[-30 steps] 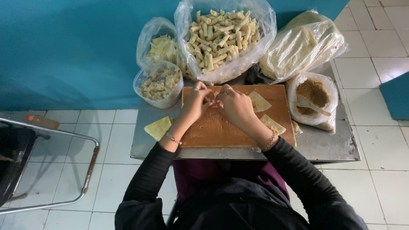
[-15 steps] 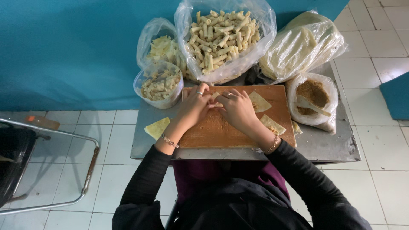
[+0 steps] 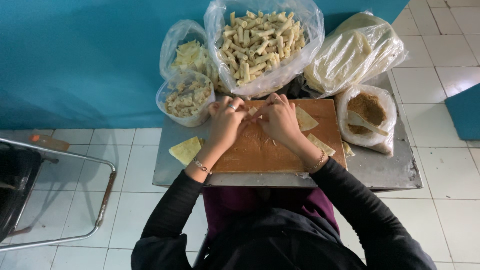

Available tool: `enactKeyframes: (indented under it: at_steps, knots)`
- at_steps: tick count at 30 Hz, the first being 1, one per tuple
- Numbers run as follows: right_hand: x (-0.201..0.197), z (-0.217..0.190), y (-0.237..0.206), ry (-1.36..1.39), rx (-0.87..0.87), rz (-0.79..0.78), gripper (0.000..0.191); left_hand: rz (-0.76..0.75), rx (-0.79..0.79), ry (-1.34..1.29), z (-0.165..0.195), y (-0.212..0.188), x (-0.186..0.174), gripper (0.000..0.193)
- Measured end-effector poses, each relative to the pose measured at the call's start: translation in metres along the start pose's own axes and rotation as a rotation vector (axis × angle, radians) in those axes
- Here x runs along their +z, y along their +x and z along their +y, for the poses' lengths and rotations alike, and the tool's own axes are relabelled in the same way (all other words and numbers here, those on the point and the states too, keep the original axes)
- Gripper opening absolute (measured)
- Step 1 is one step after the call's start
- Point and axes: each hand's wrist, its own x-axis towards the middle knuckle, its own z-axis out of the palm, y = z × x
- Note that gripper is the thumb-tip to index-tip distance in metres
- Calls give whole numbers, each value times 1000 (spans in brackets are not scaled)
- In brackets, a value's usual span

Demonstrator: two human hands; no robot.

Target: The person folds triangular pastry wrappers and arranges them on a board, then spoons filling from a container onto the wrappers and pinches the wrappers closed to form filled pastries. They work through the wrappers one at a time on a small metal table.

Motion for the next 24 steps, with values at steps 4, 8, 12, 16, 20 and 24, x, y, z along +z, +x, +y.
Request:
enactKeyframes:
  at_steps: [4,8,12,16,20,24]
  knots:
    - [0,-3,-7,-134,-77,71,17,54,49,111,1,4,5,10]
    - [1,-7,-9,-285,-145,91,17,11,41,146,-1,2,6,12]
    - [3,-6,-8,-400,-175,25,12,103,99,183,0,-2,5,11]
    - [10,-5,-11,-461,-220,83,17,27,33,216,1,-6,8,11]
    - [19,-4,-16,-487,-185,108,29,-19,69,297,-1,0,12,22]
    - [28,-3,-18,-550,-183,102,34,-122,8,339,4,6,15,26]
